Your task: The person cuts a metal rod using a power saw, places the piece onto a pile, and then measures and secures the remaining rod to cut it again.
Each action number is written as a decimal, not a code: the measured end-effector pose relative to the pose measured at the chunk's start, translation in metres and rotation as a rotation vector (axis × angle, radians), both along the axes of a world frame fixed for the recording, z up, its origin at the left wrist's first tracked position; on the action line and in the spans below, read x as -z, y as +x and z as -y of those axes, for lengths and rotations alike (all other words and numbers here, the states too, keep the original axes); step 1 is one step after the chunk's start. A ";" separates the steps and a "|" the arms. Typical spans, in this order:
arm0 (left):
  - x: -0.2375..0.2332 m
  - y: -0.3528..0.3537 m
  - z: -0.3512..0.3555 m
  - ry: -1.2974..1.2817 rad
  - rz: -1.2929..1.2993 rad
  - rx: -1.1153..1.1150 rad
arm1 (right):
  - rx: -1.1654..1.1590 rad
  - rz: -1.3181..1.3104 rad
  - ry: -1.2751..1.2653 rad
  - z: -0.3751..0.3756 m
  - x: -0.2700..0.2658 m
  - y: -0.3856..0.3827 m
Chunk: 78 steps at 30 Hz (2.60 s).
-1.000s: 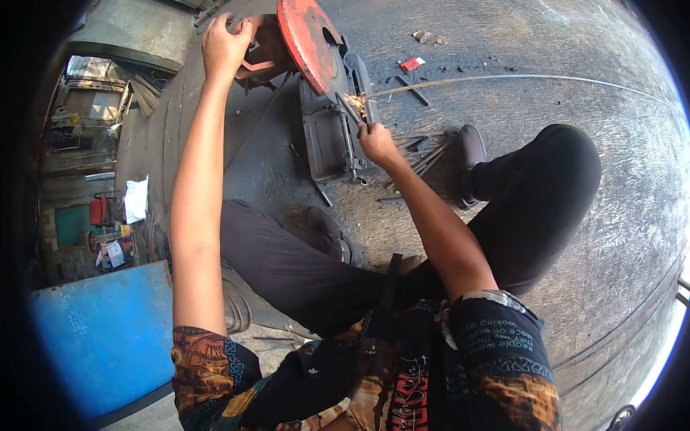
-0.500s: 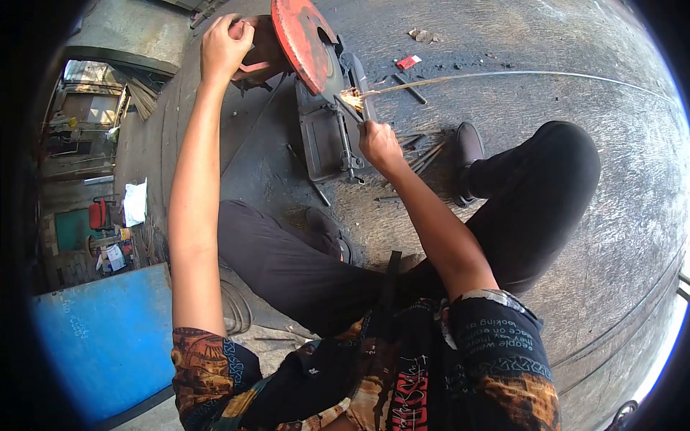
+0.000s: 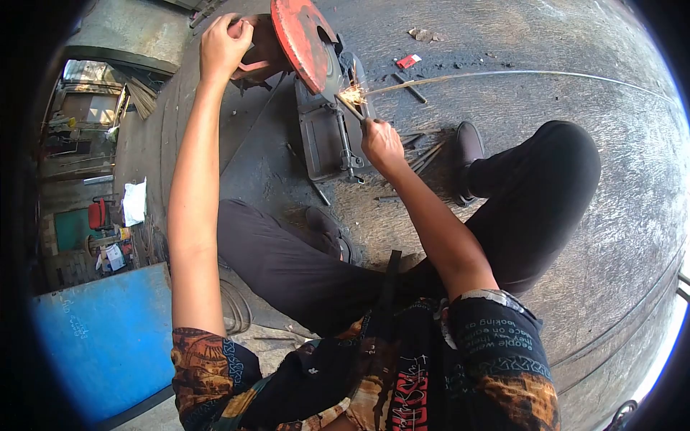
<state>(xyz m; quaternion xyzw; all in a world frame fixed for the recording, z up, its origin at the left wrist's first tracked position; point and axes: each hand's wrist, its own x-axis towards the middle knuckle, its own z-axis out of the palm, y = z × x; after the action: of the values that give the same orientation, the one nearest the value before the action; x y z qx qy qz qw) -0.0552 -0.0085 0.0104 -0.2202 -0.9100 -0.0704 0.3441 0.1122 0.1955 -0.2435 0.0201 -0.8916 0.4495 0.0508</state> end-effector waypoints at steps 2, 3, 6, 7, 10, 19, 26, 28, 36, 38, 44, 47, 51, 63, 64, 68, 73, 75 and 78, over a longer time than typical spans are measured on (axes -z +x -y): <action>0.000 -0.001 0.000 -0.015 -0.009 0.001 | -0.003 0.000 0.020 0.001 0.002 0.000; 0.000 -0.001 0.000 -0.030 -0.019 0.003 | -0.005 0.000 0.041 0.001 0.001 0.000; 0.000 -0.001 0.001 -0.034 -0.006 -0.012 | 0.000 -0.019 0.068 0.001 -0.002 0.002; 0.001 -0.002 0.001 -0.034 -0.007 -0.012 | 0.001 -0.020 0.068 0.000 -0.003 0.002; 0.002 -0.003 0.002 -0.047 -0.043 0.004 | 0.008 -0.050 0.070 0.000 -0.005 0.004; 0.000 -0.001 0.000 -0.039 -0.002 -0.002 | 0.026 -0.086 0.121 0.000 -0.005 0.004; 0.001 -0.001 0.001 -0.028 -0.005 -0.007 | 0.031 -0.134 0.160 0.002 0.002 0.005; 0.001 -0.001 0.001 -0.030 -0.008 0.000 | 0.035 -0.154 0.173 0.002 0.003 0.005; 0.002 -0.002 0.003 -0.038 -0.003 -0.004 | 0.080 -0.226 0.132 0.004 0.008 0.005; 0.002 -0.002 0.002 -0.031 -0.003 -0.011 | 0.055 -0.197 0.129 0.002 0.008 0.004; 0.001 -0.001 0.000 -0.013 0.015 -0.038 | -0.018 -0.120 0.015 -0.002 0.006 -0.001; 0.001 -0.002 0.002 -0.020 0.005 -0.024 | -0.028 -0.140 -0.129 -0.002 0.003 -0.005; 0.001 -0.004 0.003 -0.030 -0.002 -0.011 | -0.028 0.124 -0.403 -0.003 -0.007 -0.017; 0.000 -0.005 0.003 -0.013 0.004 -0.014 | -0.080 0.435 -0.718 -0.005 -0.001 -0.016; 0.001 -0.006 0.004 -0.026 -0.003 -0.015 | -0.104 0.438 -0.820 -0.006 -0.005 -0.017; 0.002 -0.003 0.003 0.011 -0.010 -0.012 | -0.140 0.406 -0.734 -0.012 0.001 -0.025; 0.001 -0.001 0.003 0.014 0.039 -0.054 | -0.072 0.390 -0.622 0.005 0.026 -0.020; 0.002 -0.006 0.004 0.004 0.025 -0.037 | -0.131 0.489 -0.791 -0.001 0.012 -0.021; 0.004 -0.008 0.008 0.009 -0.007 -0.029 | -0.213 0.596 -1.020 -0.005 0.001 -0.024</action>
<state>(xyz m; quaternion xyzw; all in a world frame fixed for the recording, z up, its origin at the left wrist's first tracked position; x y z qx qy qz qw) -0.0635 -0.0161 0.0062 -0.2055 -0.9117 -0.0688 0.3491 0.0885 0.2008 -0.2446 -0.0446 -0.5323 0.8095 -0.2436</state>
